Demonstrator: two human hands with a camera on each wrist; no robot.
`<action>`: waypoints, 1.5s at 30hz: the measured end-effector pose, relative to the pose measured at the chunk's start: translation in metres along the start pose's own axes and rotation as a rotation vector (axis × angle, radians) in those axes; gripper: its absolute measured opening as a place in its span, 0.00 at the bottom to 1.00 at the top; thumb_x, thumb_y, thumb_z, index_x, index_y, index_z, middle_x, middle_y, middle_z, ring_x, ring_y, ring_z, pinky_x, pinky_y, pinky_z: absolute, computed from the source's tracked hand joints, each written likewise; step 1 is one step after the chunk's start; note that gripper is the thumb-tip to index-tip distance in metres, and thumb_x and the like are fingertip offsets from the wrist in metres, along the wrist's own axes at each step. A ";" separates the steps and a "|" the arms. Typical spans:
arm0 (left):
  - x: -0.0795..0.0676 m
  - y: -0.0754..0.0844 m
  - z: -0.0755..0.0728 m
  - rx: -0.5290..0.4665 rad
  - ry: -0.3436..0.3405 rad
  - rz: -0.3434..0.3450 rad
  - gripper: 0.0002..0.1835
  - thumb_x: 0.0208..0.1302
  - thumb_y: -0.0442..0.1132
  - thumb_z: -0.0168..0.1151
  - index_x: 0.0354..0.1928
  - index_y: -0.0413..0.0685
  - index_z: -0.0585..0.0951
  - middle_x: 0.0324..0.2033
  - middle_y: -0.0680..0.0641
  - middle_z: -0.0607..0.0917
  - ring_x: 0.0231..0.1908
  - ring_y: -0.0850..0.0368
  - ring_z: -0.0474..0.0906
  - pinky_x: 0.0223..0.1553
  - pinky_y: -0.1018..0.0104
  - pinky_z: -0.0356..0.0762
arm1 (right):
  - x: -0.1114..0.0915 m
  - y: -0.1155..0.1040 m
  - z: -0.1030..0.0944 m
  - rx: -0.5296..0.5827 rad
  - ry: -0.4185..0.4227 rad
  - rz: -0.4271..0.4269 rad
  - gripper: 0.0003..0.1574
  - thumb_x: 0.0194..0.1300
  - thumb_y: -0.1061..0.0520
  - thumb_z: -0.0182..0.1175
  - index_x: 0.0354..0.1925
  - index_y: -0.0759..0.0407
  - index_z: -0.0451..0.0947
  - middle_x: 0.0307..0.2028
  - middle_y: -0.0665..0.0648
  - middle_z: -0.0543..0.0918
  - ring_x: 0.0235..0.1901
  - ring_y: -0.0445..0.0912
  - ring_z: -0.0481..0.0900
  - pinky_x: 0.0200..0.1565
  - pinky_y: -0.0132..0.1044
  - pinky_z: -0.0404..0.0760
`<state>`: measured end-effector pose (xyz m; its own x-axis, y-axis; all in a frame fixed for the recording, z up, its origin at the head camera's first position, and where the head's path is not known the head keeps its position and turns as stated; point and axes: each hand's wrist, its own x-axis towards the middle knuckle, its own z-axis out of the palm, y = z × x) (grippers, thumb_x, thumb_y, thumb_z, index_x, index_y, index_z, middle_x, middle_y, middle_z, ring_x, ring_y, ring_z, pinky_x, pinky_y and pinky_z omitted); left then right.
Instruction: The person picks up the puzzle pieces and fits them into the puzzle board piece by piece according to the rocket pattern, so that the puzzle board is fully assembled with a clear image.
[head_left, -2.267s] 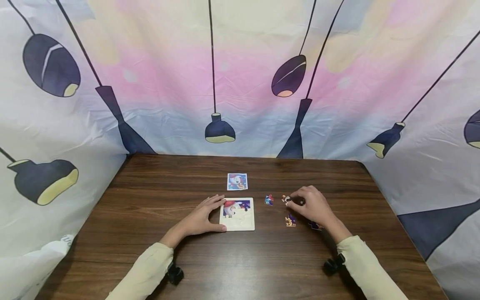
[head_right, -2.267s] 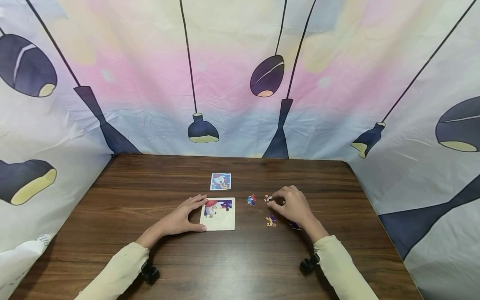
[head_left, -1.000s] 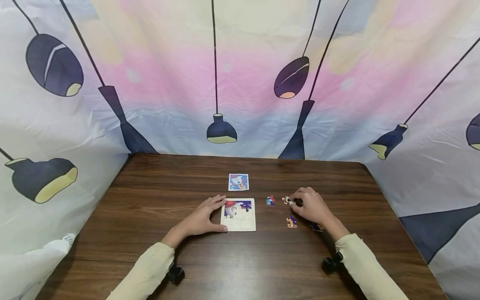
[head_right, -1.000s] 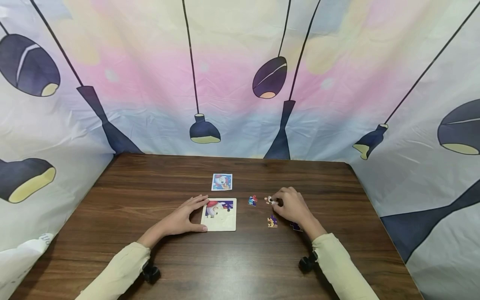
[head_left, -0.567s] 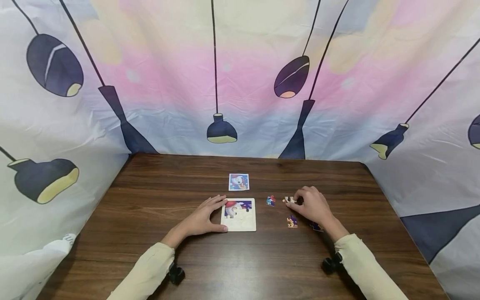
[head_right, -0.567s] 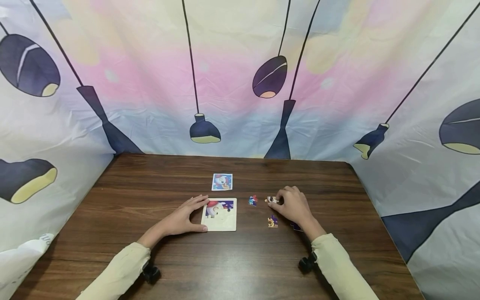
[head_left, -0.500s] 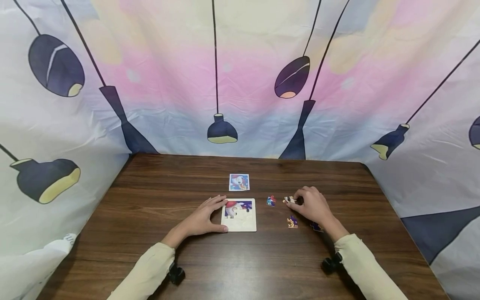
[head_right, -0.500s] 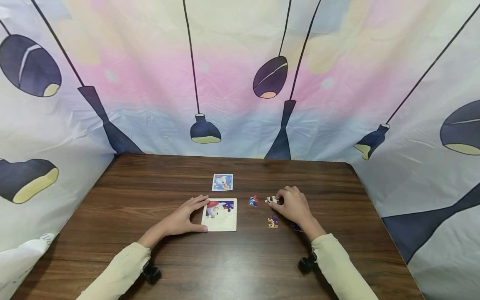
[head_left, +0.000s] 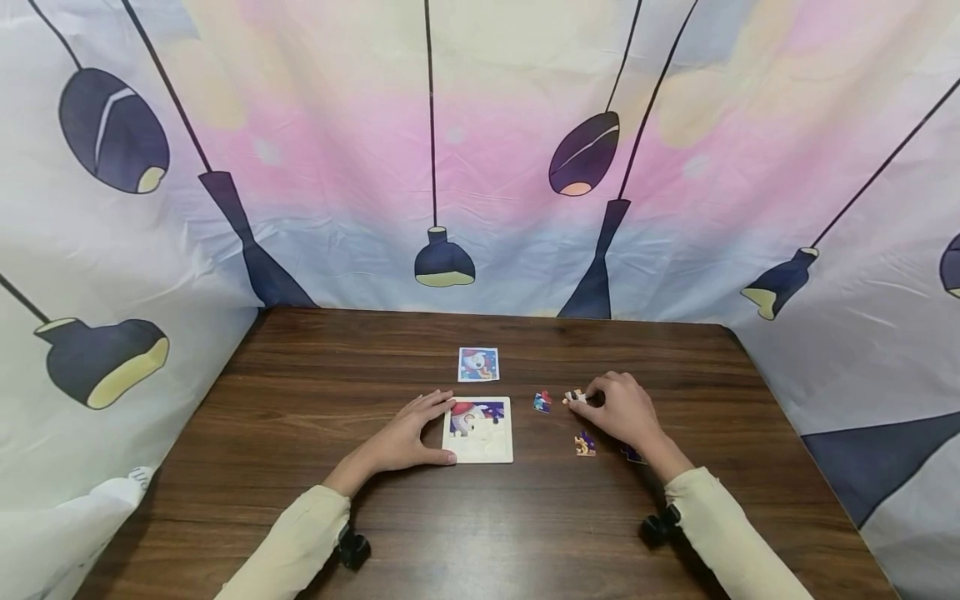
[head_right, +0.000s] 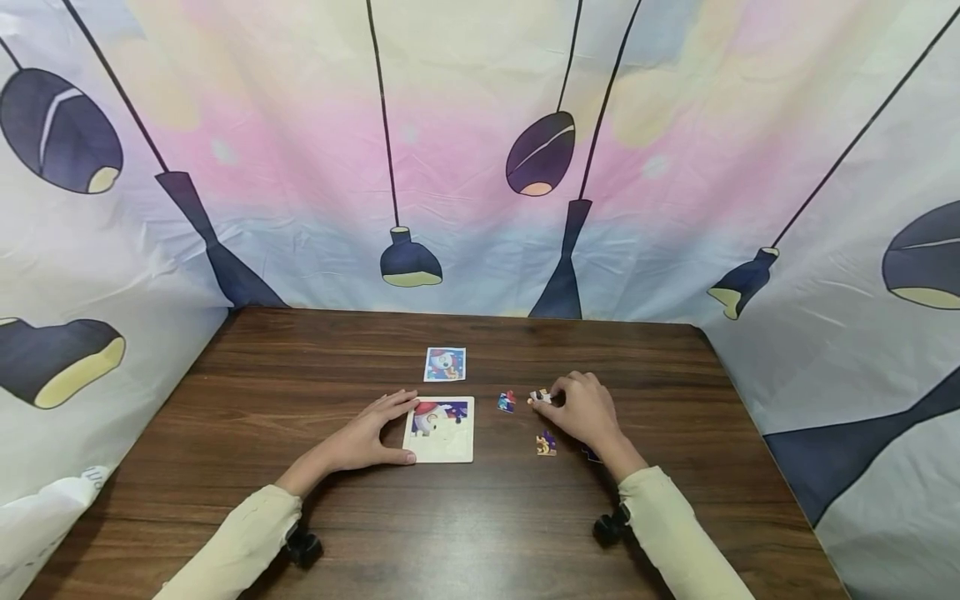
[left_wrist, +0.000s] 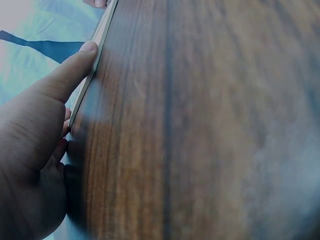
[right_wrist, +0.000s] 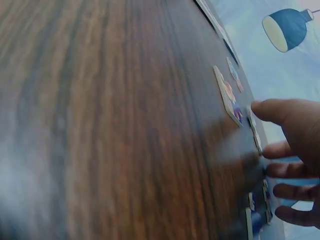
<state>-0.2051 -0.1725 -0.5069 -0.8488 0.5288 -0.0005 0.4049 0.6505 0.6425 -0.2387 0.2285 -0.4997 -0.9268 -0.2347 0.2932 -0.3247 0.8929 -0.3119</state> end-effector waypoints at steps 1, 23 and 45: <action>0.000 0.000 0.000 0.002 -0.001 -0.002 0.53 0.56 0.64 0.74 0.78 0.50 0.64 0.79 0.49 0.59 0.80 0.44 0.46 0.77 0.37 0.44 | 0.000 -0.001 0.001 -0.007 0.002 0.010 0.27 0.57 0.32 0.73 0.34 0.53 0.88 0.33 0.51 0.83 0.37 0.51 0.78 0.35 0.49 0.81; -0.001 0.001 -0.001 0.003 0.008 0.000 0.52 0.56 0.64 0.74 0.78 0.49 0.65 0.79 0.48 0.60 0.80 0.44 0.46 0.77 0.37 0.44 | 0.000 0.013 -0.003 0.051 -0.071 -0.039 0.28 0.60 0.40 0.74 0.49 0.58 0.89 0.54 0.65 0.84 0.57 0.65 0.77 0.55 0.67 0.75; -0.001 0.001 0.001 0.001 0.012 -0.001 0.52 0.56 0.65 0.74 0.78 0.49 0.65 0.79 0.48 0.60 0.80 0.43 0.46 0.77 0.37 0.44 | 0.003 0.026 0.001 0.064 -0.070 -0.116 0.19 0.62 0.44 0.74 0.46 0.52 0.90 0.53 0.60 0.85 0.56 0.62 0.79 0.52 0.68 0.74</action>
<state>-0.2037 -0.1717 -0.5065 -0.8530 0.5218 0.0080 0.4045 0.6514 0.6419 -0.2499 0.2506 -0.5080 -0.8927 -0.3629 0.2673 -0.4395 0.8323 -0.3378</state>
